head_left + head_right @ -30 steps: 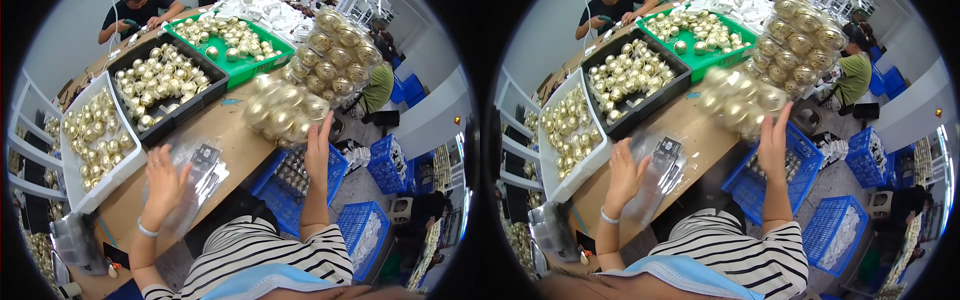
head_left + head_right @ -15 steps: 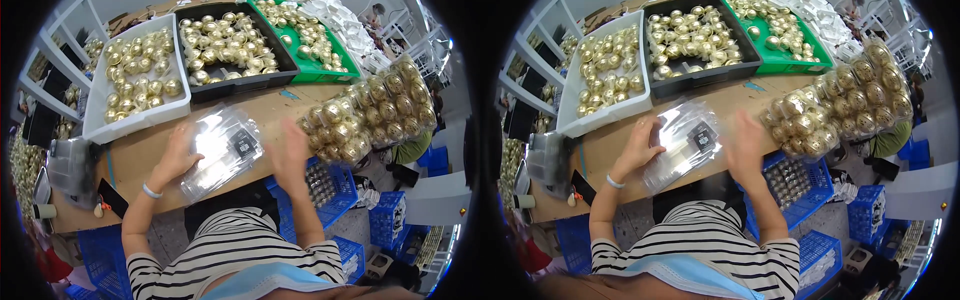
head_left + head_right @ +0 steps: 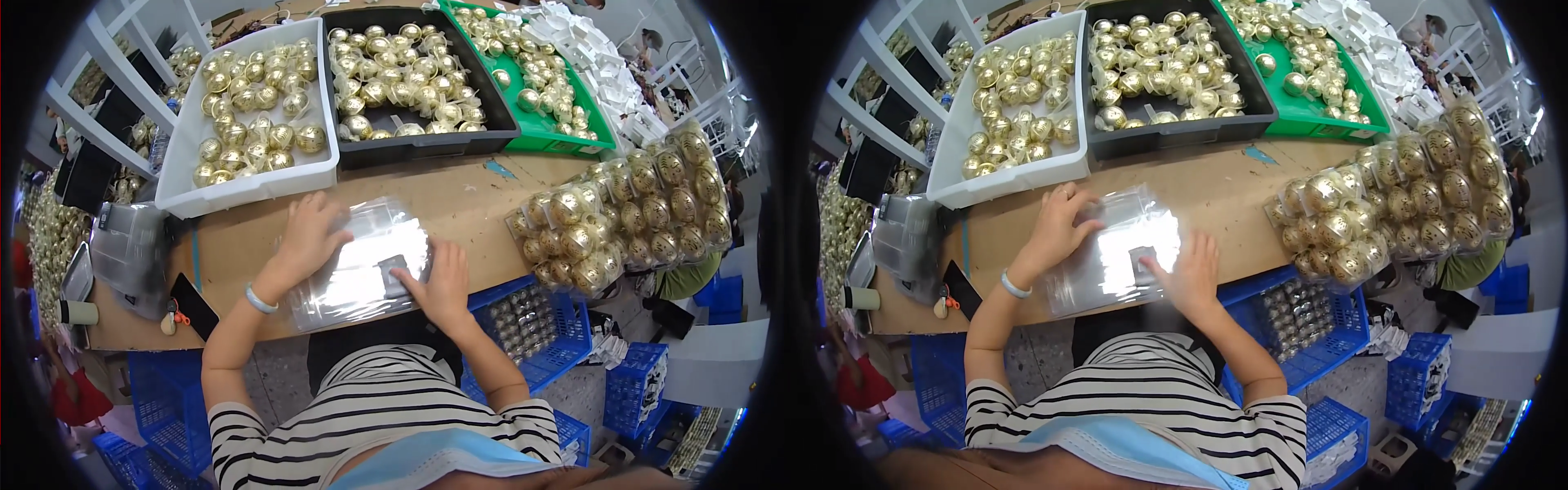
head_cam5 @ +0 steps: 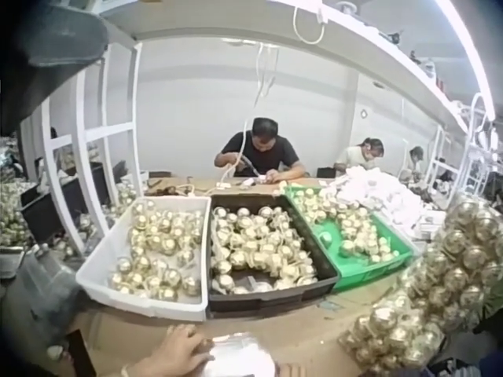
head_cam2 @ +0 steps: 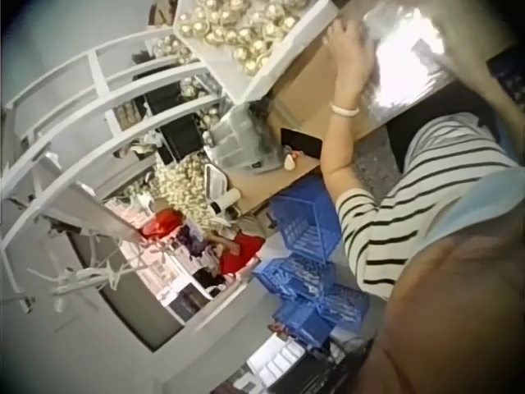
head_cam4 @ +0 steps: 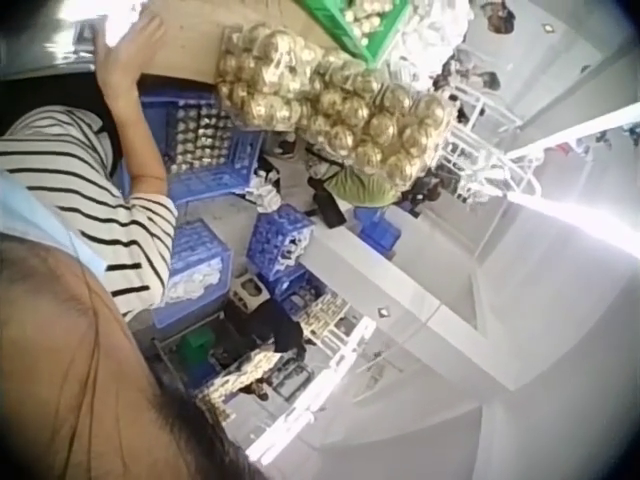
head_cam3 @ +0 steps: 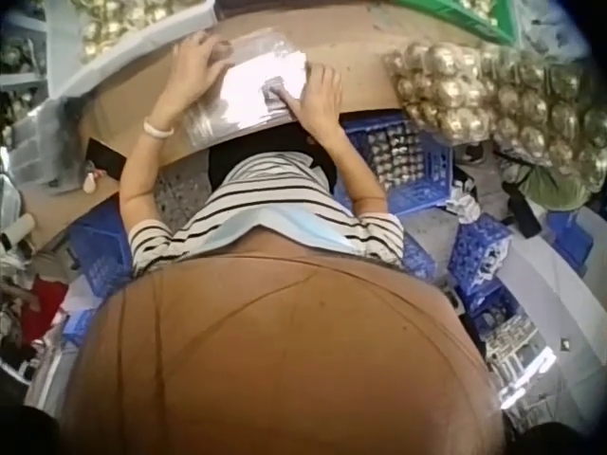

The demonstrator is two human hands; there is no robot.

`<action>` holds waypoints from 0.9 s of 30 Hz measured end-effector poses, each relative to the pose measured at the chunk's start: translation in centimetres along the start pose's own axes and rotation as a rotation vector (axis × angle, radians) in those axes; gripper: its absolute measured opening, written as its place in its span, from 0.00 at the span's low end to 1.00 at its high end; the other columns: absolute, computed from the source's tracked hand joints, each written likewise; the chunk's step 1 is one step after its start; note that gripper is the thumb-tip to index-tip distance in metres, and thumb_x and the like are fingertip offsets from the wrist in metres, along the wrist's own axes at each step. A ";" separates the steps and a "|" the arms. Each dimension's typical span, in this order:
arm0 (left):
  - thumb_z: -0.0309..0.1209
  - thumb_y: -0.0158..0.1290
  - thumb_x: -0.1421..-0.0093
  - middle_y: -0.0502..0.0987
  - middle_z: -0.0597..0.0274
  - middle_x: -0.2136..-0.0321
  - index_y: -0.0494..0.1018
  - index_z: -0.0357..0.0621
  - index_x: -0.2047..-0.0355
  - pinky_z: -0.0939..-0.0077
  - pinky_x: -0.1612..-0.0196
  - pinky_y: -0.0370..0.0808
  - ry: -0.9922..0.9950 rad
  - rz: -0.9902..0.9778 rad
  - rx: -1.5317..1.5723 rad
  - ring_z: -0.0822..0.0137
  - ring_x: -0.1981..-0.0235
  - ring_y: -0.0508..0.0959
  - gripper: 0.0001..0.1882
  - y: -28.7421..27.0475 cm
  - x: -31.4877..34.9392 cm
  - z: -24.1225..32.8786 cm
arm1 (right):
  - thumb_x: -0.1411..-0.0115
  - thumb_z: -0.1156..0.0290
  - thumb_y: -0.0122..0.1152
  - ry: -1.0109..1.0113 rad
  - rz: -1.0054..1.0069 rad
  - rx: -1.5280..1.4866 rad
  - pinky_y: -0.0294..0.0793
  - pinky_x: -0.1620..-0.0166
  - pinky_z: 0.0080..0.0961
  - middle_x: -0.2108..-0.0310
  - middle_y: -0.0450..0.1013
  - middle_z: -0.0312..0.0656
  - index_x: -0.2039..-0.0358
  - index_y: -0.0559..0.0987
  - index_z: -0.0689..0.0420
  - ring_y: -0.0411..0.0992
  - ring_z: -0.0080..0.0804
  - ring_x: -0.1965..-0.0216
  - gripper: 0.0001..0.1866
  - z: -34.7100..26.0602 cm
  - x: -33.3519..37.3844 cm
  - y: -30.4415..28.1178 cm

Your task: Manually packaging gold-colored spherical ornaments into small plastic bags at a workstation.

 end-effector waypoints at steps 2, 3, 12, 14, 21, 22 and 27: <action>0.33 0.64 0.44 0.74 0.57 0.68 0.75 0.43 0.60 0.61 0.61 0.72 0.012 -0.022 0.061 0.55 0.65 0.76 0.14 -0.6 -0.6 0.2 | 0.50 0.64 0.78 -0.077 0.181 -0.083 0.68 0.49 0.41 0.54 0.71 0.51 0.50 0.70 0.64 0.68 0.51 0.52 0.32 0.1 -0.9 -1.4; 0.32 0.63 0.43 0.76 0.58 0.72 0.74 0.43 0.61 0.64 0.65 0.73 0.022 -0.035 0.123 0.57 0.70 0.77 0.12 -1.1 -0.7 0.4 | 0.50 0.64 0.78 -0.074 0.182 -0.087 0.68 0.49 0.41 0.54 0.71 0.51 0.50 0.70 0.64 0.68 0.51 0.52 0.32 0.0 -0.8 -1.3; 0.27 0.56 0.39 0.82 0.60 0.74 0.77 0.42 0.64 0.68 0.75 0.76 0.201 0.263 -0.068 0.59 0.76 0.82 0.03 -9.8 1.7 4.3 | 0.31 0.76 0.56 -0.072 -0.644 -1.127 0.69 0.37 0.33 0.41 0.72 0.55 0.40 0.67 0.67 0.71 0.39 0.39 0.21 -4.5 -4.2 -3.6; 0.29 0.56 0.38 0.82 0.58 0.71 0.78 0.42 0.63 0.69 0.72 0.77 0.267 0.270 -0.167 0.59 0.72 0.83 0.06 -9.9 3.3 7.7 | 0.31 0.72 0.57 -0.190 -0.862 -1.153 0.65 0.34 0.35 0.37 0.69 0.55 0.36 0.66 0.68 0.67 0.41 0.35 0.25 -4.7 -5.4 -3.8; 0.45 0.55 0.36 0.65 0.42 0.34 0.67 0.44 0.36 0.36 0.39 0.65 0.158 -0.146 -0.255 0.44 0.32 0.64 0.32 0.1 7.5 6.8 | 0.31 0.58 0.60 -0.216 -1.189 -0.872 0.62 0.33 0.34 0.31 0.63 0.42 0.51 0.84 0.57 0.60 0.41 0.30 0.18 -1.8 0.0 2.7; 0.52 0.54 0.37 0.52 0.42 0.28 0.58 0.46 0.29 0.25 0.35 0.48 0.108 -0.237 -0.197 0.47 0.26 0.50 0.40 2.6 8.3 5.2 | 0.33 0.60 0.61 -0.361 -1.073 -0.764 0.63 0.34 0.34 0.32 0.65 0.42 0.58 0.85 0.59 0.60 0.41 0.31 0.15 -2.1 -0.2 2.2; 0.54 0.53 0.38 0.52 0.41 0.28 0.57 0.45 0.29 0.26 0.34 0.45 0.115 -0.267 -0.160 0.46 0.26 0.50 0.42 4.1 8.1 3.7 | 0.36 0.68 0.63 0.345 -0.712 -0.124 0.65 0.36 0.34 0.43 0.73 0.55 0.72 0.81 0.65 0.64 0.47 0.33 0.13 1.2 -2.3 -1.1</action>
Point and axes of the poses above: each hand's wrist, its own x-axis away from the middle knuckle, its own y-axis out of the palm, z = x × y, the point moved 7 cm from there along -x, towards the middle knuckle
